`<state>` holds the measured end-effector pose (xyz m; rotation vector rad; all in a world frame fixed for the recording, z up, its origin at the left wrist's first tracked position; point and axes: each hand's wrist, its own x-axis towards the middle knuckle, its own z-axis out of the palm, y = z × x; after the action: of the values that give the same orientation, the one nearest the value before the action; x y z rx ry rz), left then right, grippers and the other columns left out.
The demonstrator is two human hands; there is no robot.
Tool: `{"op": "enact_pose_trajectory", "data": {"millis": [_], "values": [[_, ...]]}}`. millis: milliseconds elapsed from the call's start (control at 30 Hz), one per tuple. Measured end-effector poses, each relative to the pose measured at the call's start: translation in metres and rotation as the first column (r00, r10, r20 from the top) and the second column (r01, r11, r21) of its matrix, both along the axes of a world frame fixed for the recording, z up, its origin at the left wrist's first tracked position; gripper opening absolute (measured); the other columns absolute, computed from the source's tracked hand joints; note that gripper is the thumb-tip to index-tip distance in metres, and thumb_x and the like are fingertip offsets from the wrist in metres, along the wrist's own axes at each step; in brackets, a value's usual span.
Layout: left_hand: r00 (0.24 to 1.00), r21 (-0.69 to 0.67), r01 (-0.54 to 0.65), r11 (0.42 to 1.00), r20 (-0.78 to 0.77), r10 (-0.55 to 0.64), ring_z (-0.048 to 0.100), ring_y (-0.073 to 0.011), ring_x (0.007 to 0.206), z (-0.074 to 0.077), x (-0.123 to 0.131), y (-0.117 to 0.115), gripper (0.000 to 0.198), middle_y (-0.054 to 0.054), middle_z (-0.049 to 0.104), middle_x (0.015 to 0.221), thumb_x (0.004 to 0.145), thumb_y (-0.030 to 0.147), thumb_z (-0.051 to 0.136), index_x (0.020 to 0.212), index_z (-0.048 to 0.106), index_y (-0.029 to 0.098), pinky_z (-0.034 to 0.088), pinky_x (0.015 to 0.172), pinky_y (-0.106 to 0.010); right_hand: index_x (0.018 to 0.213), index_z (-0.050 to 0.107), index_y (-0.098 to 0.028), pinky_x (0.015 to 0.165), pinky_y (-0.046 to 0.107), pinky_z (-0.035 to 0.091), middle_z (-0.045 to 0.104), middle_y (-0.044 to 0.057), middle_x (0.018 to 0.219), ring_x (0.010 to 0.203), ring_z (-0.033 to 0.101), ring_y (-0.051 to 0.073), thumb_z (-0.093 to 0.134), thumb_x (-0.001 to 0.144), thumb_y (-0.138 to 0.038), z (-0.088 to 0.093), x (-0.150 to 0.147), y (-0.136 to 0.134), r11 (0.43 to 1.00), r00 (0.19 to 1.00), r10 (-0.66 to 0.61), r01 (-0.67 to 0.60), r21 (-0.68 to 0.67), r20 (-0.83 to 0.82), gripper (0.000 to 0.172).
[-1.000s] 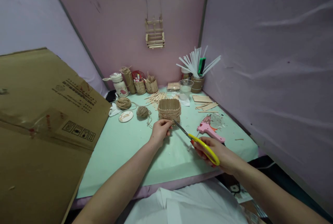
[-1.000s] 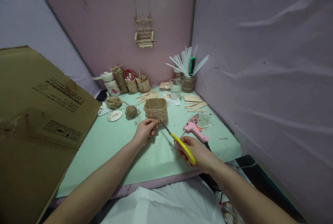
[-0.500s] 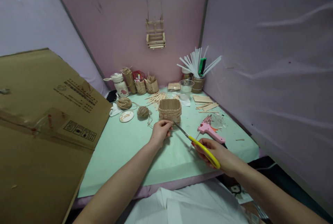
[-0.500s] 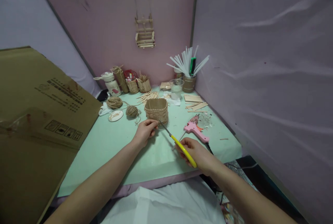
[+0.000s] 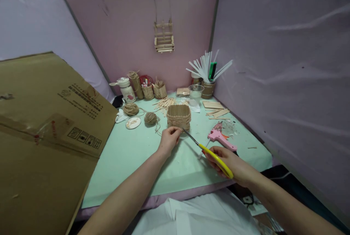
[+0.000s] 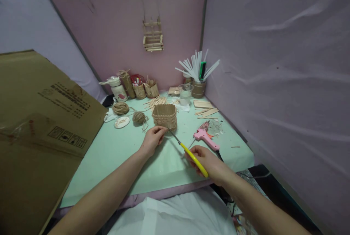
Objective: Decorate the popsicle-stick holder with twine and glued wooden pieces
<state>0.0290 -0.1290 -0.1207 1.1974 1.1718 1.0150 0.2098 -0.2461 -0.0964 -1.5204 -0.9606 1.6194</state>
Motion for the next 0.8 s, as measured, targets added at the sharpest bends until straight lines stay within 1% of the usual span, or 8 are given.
{"op": "enact_pose_trajectory", "data": {"millis": [133,267,367,567,700,800], "values": [[1.0,0.003,0.005,1.0,-0.001,-0.005,0.034,-0.0056,0.039,-0.0013,-0.0008,-0.0009,0.02,0.006,0.043,0.044,0.069,0.034,0.069,0.071,0.066,0.015,0.021,0.04,-0.02,0.069,0.045,-0.022,0.04,0.019,0.023,0.045,-0.007,0.055,0.045,0.033,0.005,0.079,0.06,-0.058,-0.002,0.0012,0.0005,1.0,1.0,0.013,-0.013,-0.006,0.012,0.05],[1.0,-0.006,0.012,1.0,0.02,-0.012,0.038,-0.0053,0.04,-0.0027,-0.0006,-0.0017,0.02,0.003,0.053,0.052,0.067,0.033,0.069,0.071,0.065,0.014,0.023,0.04,-0.019,0.069,0.045,-0.022,0.041,0.018,0.023,0.044,-0.008,0.056,0.047,0.033,0.005,0.081,0.06,-0.054,-0.0034,0.0021,0.0012,1.0,1.0,0.018,-0.018,-0.004,0.006,0.049],[0.999,-0.02,0.023,1.0,0.025,-0.023,0.041,-0.0054,0.042,-0.0017,0.0007,-0.0035,0.02,0.001,0.057,0.057,0.065,0.033,0.069,0.071,0.065,0.014,0.026,0.04,-0.019,0.068,0.044,-0.022,0.04,0.018,0.022,0.044,-0.008,0.055,0.046,0.032,0.005,0.08,0.061,-0.055,-0.0026,0.0014,0.002,1.0,0.999,0.026,-0.026,-0.001,0.023,0.049],[0.999,-0.036,0.052,0.998,0.016,-0.051,0.044,-0.006,0.044,0.0027,0.0003,-0.0057,0.019,0.001,0.058,0.057,0.064,0.032,0.069,0.068,0.065,0.014,0.031,0.042,-0.019,0.069,0.043,-0.022,0.039,0.018,0.02,0.043,-0.008,0.053,0.044,0.031,0.005,0.078,0.06,-0.061,0.0016,-0.0005,0.0054,0.999,0.997,0.053,-0.053,-0.003,0.061,0.052],[0.998,-0.03,0.061,0.998,0.005,-0.061,0.045,-0.0063,0.045,0.0022,-0.0002,-0.0069,0.018,0.0,0.058,0.057,0.064,0.031,0.068,0.067,0.066,0.013,0.032,0.044,-0.019,0.067,0.041,-0.023,0.039,0.018,0.02,0.044,-0.008,0.052,0.042,0.031,0.005,0.077,0.061,-0.059,0.0029,-0.0008,0.0086,0.999,0.992,0.052,-0.053,0.005,0.111,0.052],[0.998,-0.028,0.066,0.997,0.003,-0.066,0.045,-0.0069,0.046,0.0016,0.0021,-0.0096,0.016,-0.001,0.057,0.057,0.063,0.029,0.067,0.066,0.065,0.014,0.032,0.044,-0.019,0.067,0.043,-0.023,0.039,0.019,0.022,0.043,-0.008,0.051,0.041,0.031,0.005,0.077,0.061,-0.058,0.0011,-0.0013,0.0097,0.998,0.988,0.052,-0.054,0.015,0.144,0.05]]}}
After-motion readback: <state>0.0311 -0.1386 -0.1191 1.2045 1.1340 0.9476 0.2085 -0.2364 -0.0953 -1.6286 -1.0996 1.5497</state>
